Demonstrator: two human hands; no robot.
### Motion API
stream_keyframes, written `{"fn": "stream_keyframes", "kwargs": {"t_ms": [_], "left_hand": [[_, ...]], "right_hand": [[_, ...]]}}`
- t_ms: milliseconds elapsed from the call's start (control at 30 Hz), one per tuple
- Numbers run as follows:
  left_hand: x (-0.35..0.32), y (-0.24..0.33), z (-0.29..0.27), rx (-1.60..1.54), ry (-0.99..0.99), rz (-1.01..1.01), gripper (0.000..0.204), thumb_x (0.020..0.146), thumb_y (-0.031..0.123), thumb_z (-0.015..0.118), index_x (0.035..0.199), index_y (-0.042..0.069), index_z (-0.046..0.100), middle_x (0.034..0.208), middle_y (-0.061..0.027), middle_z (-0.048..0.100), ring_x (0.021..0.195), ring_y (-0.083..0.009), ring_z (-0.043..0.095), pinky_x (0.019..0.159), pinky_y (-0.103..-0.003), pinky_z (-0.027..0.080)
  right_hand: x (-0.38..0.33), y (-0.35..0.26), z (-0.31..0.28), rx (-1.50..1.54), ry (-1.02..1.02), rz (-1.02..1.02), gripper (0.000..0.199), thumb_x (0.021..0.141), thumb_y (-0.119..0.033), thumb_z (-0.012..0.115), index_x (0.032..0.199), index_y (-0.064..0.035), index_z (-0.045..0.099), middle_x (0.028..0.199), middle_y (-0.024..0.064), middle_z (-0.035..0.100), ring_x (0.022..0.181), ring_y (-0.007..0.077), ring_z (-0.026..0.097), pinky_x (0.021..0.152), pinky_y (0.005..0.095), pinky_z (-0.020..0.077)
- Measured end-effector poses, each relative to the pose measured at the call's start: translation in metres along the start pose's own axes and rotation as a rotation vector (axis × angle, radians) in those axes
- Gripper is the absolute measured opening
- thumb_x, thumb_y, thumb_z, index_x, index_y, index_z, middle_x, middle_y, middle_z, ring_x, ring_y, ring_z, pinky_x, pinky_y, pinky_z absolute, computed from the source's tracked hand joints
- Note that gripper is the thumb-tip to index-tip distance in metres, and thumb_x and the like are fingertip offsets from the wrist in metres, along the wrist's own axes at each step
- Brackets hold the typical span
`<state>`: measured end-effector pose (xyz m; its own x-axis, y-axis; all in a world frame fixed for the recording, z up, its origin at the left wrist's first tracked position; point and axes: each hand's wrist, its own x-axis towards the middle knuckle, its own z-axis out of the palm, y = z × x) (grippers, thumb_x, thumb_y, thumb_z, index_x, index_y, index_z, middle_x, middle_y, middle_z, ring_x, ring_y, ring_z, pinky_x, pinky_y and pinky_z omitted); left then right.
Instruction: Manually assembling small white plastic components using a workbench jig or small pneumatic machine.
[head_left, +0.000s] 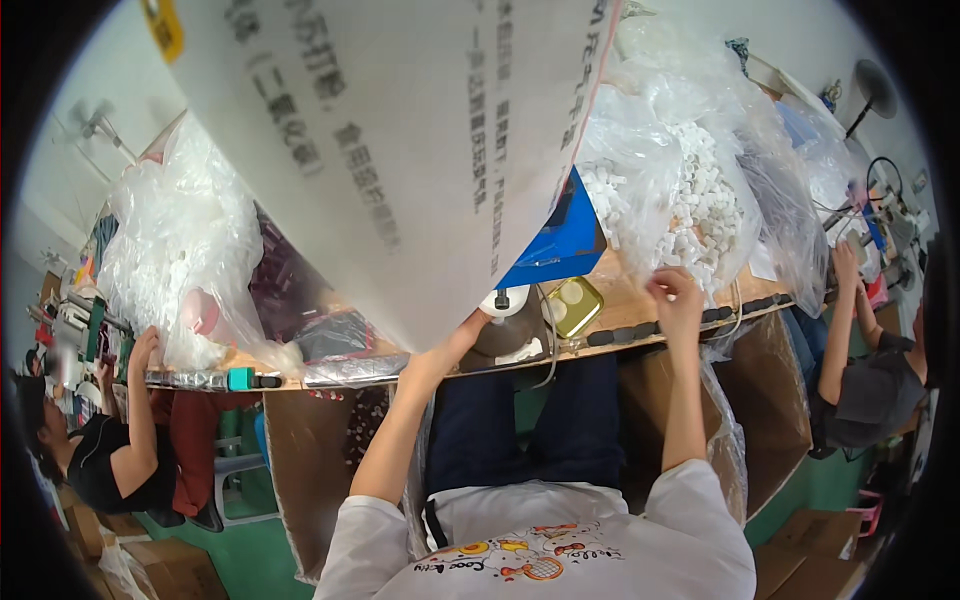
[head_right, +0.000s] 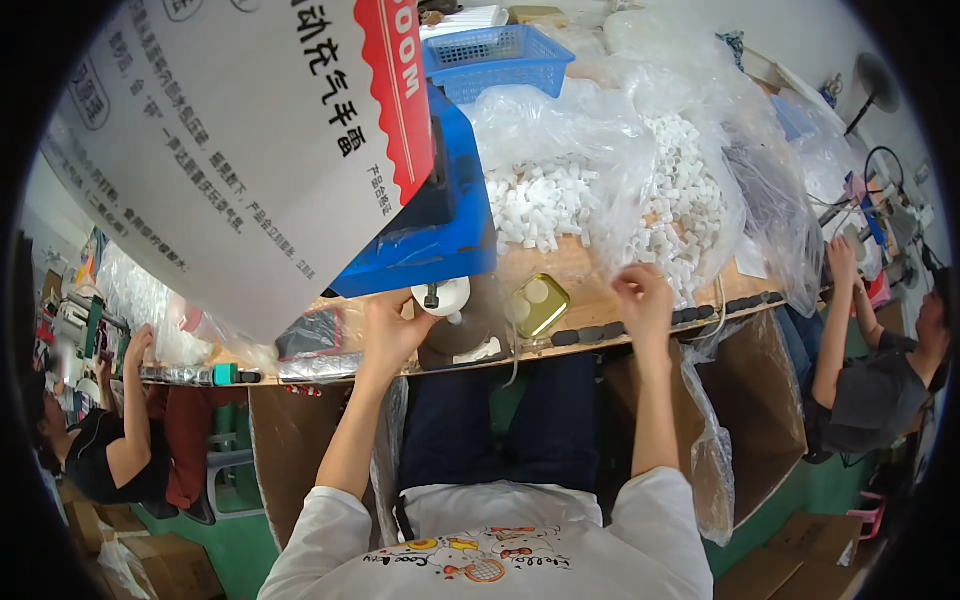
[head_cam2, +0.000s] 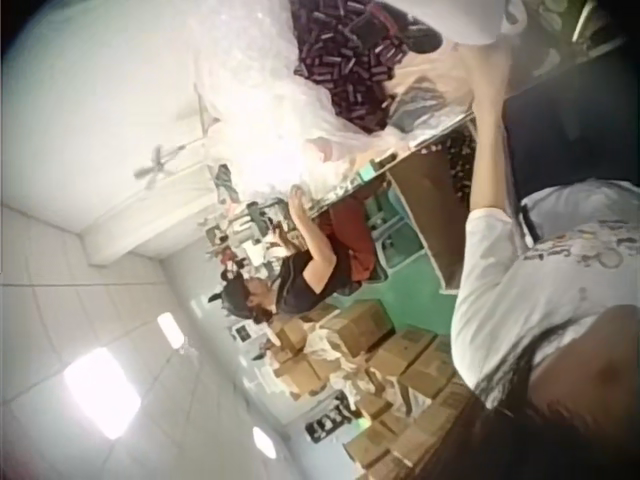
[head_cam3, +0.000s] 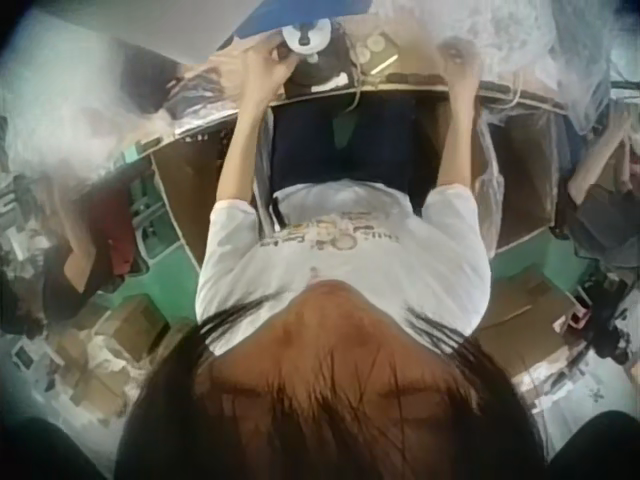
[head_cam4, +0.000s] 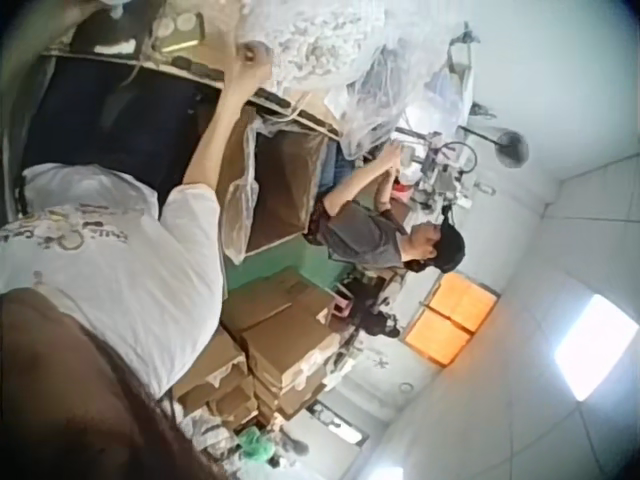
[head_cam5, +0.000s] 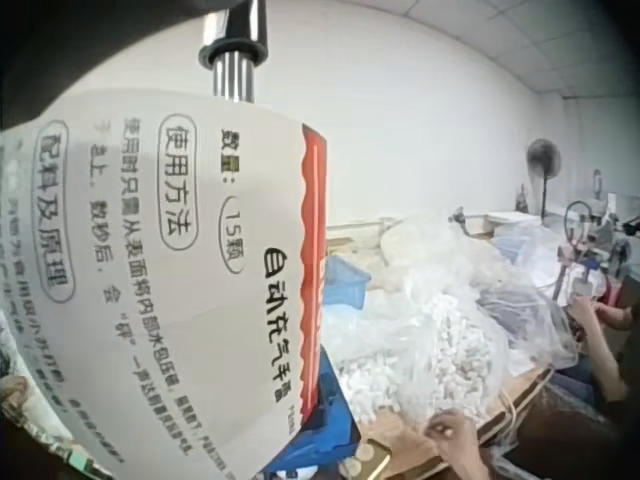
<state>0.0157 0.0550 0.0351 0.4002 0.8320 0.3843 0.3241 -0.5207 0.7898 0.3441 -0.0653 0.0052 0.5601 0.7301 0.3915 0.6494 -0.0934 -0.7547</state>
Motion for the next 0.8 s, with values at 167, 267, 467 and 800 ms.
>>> {"fn": "stream_keyframes", "kwargs": {"t_ms": [167, 267, 467, 800], "left_hand": [[-0.004, 0.021, 0.008, -0.2, -0.129, -0.41, 0.031, 0.074, 0.004, 0.084, 0.103, 0.0, 0.074, 0.1, -0.0131, 0.076, 0.094, -0.0226, 0.072, 0.083, -0.035, 0.054], [-0.021, -0.014, 0.018, 0.002, -0.011, 0.004, 0.04, 0.075, 0.02, 0.086, 0.111, 0.006, 0.075, 0.103, -0.0108, 0.076, 0.088, -0.0253, 0.072, 0.079, -0.035, 0.055], [-0.026, -0.003, 0.034, 0.014, 0.216, 0.105, 0.026, 0.07, 0.012, 0.087, 0.091, 0.002, 0.075, 0.09, -0.0114, 0.074, 0.082, -0.0285, 0.069, 0.074, -0.039, 0.053], [-0.033, -0.012, 0.043, 0.105, 0.329, 0.125, 0.028, 0.065, 0.003, 0.085, 0.092, 0.003, 0.076, 0.078, -0.0099, 0.07, 0.075, -0.0278, 0.06, 0.077, -0.039, 0.046]], "right_hand": [[-0.043, -0.047, 0.072, 0.214, -0.221, -0.179, 0.005, 0.079, 0.0, 0.07, 0.084, 0.0011, 0.07, 0.098, 0.0151, 0.067, 0.093, 0.0293, 0.065, 0.083, 0.036, 0.0493], [-0.042, -0.053, 0.073, -0.009, -0.226, -0.497, 0.013, 0.077, 0.001, 0.075, 0.09, -0.0011, 0.073, 0.102, 0.0122, 0.066, 0.102, 0.0302, 0.064, 0.089, 0.0378, 0.0504], [-0.046, -0.094, 0.08, 0.705, -0.195, 0.061, 0.01, 0.085, 0.003, 0.069, 0.095, 0.0008, 0.073, 0.107, 0.0133, 0.072, 0.101, 0.0197, 0.067, 0.089, 0.031, 0.0502], [-0.046, -0.127, 0.112, 0.243, -0.131, -0.748, 0.023, 0.075, 0.007, 0.067, 0.098, 0.0025, 0.07, 0.105, 0.0136, 0.07, 0.098, 0.0341, 0.067, 0.082, 0.0369, 0.0542]]}}
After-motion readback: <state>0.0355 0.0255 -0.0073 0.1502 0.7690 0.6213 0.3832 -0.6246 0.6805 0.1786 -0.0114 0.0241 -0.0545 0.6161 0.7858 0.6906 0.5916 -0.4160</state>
